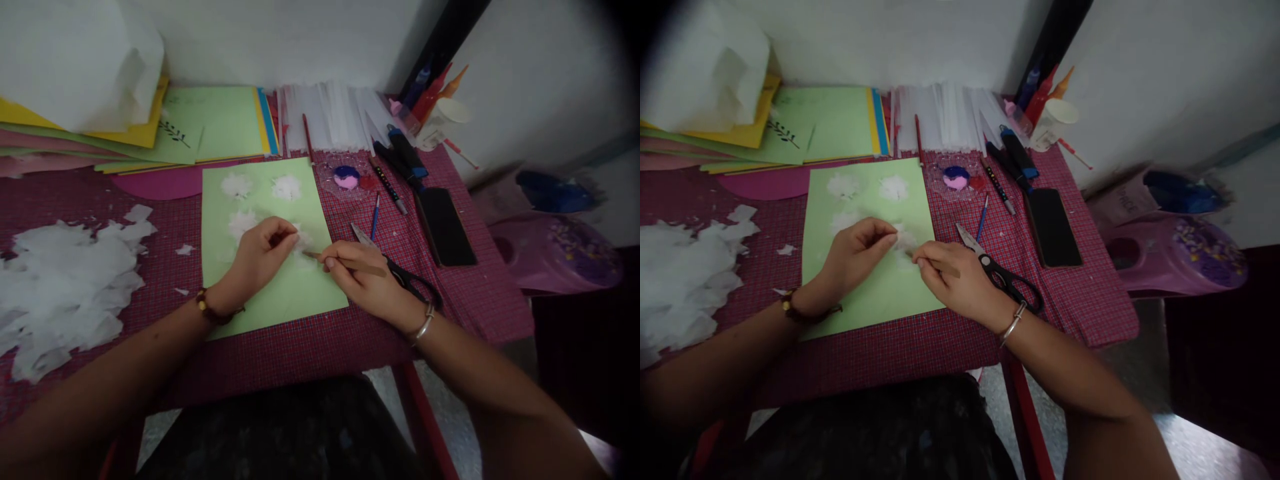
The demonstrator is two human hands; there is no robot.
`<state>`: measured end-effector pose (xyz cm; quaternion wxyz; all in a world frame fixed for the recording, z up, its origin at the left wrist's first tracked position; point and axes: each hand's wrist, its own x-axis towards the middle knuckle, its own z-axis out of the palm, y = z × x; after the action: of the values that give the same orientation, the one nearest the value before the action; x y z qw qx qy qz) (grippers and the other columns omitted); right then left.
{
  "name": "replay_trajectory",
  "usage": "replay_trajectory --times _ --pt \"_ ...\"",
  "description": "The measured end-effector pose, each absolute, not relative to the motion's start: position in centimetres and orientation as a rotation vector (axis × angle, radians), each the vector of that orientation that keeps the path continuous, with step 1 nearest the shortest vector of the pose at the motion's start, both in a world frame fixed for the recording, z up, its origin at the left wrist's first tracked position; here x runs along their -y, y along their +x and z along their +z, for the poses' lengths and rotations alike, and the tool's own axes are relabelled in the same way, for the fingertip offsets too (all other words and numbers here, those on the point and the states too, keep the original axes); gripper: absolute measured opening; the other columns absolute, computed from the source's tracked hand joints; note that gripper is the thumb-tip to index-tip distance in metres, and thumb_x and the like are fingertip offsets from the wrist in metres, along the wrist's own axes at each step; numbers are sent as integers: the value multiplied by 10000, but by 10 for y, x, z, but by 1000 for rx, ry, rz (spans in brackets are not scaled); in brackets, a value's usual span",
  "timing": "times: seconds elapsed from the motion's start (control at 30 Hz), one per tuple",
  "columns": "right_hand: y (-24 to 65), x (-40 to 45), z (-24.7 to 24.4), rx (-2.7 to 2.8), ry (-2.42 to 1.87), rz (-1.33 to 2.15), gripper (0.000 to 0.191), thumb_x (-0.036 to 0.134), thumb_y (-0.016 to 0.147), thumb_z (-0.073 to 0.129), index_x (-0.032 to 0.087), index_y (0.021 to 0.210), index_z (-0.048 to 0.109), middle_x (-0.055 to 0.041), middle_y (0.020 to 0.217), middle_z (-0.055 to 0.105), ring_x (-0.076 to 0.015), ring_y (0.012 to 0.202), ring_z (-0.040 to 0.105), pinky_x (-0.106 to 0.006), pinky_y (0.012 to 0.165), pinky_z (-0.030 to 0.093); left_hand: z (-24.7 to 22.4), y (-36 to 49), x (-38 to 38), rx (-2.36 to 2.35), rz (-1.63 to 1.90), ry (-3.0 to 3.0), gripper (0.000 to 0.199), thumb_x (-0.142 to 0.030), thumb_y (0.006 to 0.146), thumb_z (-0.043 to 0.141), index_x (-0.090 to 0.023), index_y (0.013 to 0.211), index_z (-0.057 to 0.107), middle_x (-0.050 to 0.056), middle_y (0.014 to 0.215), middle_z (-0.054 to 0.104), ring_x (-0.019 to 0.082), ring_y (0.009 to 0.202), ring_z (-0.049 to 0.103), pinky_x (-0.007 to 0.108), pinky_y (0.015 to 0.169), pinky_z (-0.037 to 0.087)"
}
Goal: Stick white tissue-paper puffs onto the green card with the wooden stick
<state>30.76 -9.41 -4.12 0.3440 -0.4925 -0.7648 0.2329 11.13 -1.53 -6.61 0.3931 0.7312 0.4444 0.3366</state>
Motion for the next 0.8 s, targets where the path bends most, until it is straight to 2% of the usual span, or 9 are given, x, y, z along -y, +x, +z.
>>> replay_trajectory --times 0.17,0.33,0.43,0.57,0.7,0.8 --pt "309 95 -49 2090 -1194 558 164 161 962 444 180 996 603 -56 951 676 -170 866 649 -305 764 506 -64 106 16 -1214 891 1751 89 -252 832 553 -182 784 580 -21 633 536 112 585 460 255 537 384" --pt "309 94 -51 2103 -1212 541 177 162 963 431 201 1015 595 -51 975 676 -172 875 646 -319 764 507 -62 107 15 -1201 864 1746 46 -199 801 557 -176 769 581 -3 688 577 115 627 498 265 578 405" --pt "308 94 -47 1994 -1237 610 160 164 959 452 206 980 605 -30 924 677 -156 849 640 -308 750 501 -63 107 14 -1193 853 1730 32 -185 793 554 -179 774 579 1 698 589 119 628 511 261 564 413" --pt "311 96 -44 1727 -1297 755 164 231 972 477 216 887 616 12 765 635 -126 702 604 -286 658 472 -62 105 15 -1183 855 1795 24 -184 811 549 -183 808 573 2 698 598 126 620 538 254 549 432" --pt "315 95 -46 1486 -1264 902 181 276 971 484 205 856 604 17 717 600 -114 628 560 -274 588 444 -56 100 30 -1018 850 2359 46 -199 862 549 -181 834 581 32 776 618 153 692 575 278 607 469" --pt "318 92 -44 1457 -1265 937 181 224 945 485 197 801 591 27 671 565 -104 596 529 -262 559 419 -53 95 43 -731 701 2821 141 -212 918 519 -175 813 605 55 813 629 182 760 588 303 663 473"
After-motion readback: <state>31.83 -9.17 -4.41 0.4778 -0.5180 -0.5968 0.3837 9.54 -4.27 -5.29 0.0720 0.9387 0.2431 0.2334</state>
